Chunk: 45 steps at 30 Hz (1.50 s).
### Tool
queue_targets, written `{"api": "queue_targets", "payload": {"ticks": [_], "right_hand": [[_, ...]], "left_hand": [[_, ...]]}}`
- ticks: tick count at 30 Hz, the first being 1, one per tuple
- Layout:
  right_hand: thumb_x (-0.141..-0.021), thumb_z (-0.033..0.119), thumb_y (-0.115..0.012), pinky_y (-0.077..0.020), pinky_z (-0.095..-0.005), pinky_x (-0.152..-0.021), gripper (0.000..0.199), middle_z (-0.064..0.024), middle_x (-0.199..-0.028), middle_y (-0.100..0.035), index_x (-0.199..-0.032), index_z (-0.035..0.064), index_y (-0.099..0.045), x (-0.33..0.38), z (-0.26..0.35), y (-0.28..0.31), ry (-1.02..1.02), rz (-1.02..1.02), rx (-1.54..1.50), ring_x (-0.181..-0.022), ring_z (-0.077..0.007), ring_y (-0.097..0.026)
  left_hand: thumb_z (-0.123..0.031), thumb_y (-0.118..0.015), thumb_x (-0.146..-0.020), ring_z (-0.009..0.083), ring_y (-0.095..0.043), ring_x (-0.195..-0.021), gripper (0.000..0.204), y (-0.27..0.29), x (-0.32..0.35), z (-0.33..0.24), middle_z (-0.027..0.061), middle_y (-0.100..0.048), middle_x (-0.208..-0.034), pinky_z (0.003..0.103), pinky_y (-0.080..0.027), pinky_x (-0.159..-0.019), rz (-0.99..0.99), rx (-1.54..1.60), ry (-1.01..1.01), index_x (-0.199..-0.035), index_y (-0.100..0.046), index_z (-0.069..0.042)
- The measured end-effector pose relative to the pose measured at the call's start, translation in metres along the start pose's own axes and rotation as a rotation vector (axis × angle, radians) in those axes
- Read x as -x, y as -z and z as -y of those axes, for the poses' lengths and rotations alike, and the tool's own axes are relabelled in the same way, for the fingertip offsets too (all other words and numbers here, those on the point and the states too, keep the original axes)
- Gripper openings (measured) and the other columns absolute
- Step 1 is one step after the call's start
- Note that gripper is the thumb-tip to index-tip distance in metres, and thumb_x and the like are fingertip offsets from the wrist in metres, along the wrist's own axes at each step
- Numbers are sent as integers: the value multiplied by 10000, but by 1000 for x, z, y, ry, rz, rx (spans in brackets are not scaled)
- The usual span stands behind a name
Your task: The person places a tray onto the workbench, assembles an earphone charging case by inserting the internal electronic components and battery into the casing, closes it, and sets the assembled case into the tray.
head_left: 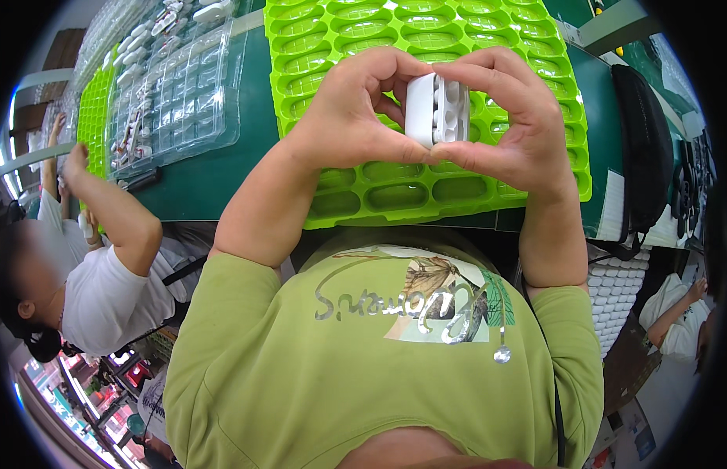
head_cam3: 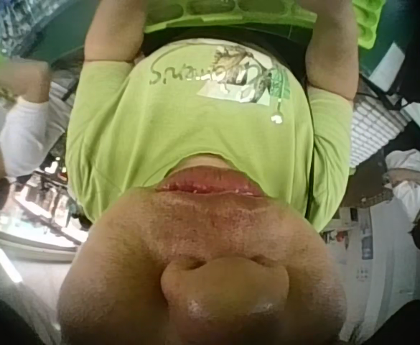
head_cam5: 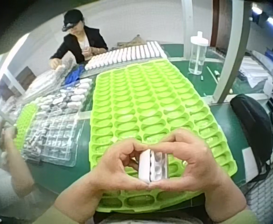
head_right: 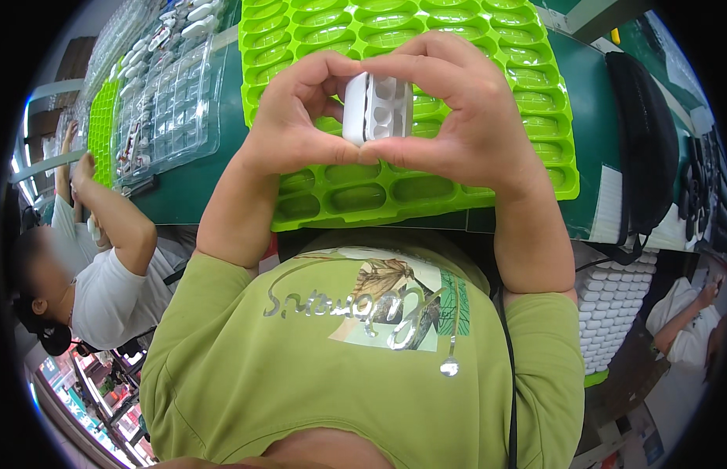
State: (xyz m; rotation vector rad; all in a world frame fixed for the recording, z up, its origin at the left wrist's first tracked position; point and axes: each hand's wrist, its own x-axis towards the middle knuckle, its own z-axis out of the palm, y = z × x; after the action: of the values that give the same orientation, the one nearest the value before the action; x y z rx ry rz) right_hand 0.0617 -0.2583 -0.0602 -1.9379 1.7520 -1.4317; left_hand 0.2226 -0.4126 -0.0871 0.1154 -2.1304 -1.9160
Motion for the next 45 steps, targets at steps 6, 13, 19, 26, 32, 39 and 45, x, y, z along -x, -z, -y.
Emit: {"api": "queue_targets", "payload": {"ticks": [6, 13, 19, 26, 32, 39, 45], "right_hand": [[-549, 235, -883, -484, -297, -717, 577, -88, -888, -634, -1043, 18, -680, 1, 2, -4, -1, 14, 24, -823, -213, -611], [-573, 258, -875, -487, -310, -715, 553, -82, -849, -646, -1038, 26, -687, 0, 2, -6, -20, 0, -1, -810, -229, -618], [-565, 241, -873, -473, -321, -748, 566, -86, -915, -646, -1058, 37, -683, 2, 3, -10, -129, -39, -99, -849, -233, -594], [-565, 247, -868, -459, -327, -762, 573, -70, -893, -633, -1072, 53, -687, 2, -2, -11, -34, -1, 0, -845, -228, -580], [-563, 248, -868, -456, -315, -752, 574, -62, -864, -622, -1076, 62, -688, 0, 0, -9, -108, 1, -93, -834, -221, -577], [-555, 199, -876, -465, -302, -762, 573, -63, -886, -637, -1074, 49, -684, 2, -3, -8, -144, -17, -118, -843, -214, -592], [-559, 179, -873, -465, -306, -785, 574, -64, -924, -643, -1087, 56, -685, 2, -1, -6, -108, 11, -135, -882, -215, -597]], "left_hand": [[-77, -891, -572, 162, -626, -966, 703, -2, 0, -1, 90, -616, -1064, 286, -543, -769, 24, 41, 44, -1166, -530, 21], [-79, -893, -567, 159, -628, -965, 715, 4, -1, 1, 87, -627, -1067, 285, -542, -771, -4, 13, 17, -1176, -533, 21], [-76, -886, -567, 154, -633, -955, 699, 4, 0, 0, 88, -630, -1071, 286, -543, -774, -30, -14, -22, -1169, -545, 25], [-70, -875, -571, 164, -639, -948, 687, 1, 2, 0, 94, -624, -1081, 288, -550, -773, -36, -79, -44, -1170, -552, 30], [-47, -870, -588, 184, -631, -984, 706, 3, 1, 0, 104, -616, -1098, 306, -563, -798, -27, -48, -44, -1203, -535, 41], [-34, -873, -604, 199, -626, -1007, 716, -3, 0, -1, 112, -606, -1115, 320, -566, -826, -64, 80, -38, -1219, -517, 52], [-35, -873, -604, 195, -633, -989, 706, 2, 2, -3, 127, -601, -1119, 321, -579, -801, -18, -17, -103, -1209, -526, 73]]}}
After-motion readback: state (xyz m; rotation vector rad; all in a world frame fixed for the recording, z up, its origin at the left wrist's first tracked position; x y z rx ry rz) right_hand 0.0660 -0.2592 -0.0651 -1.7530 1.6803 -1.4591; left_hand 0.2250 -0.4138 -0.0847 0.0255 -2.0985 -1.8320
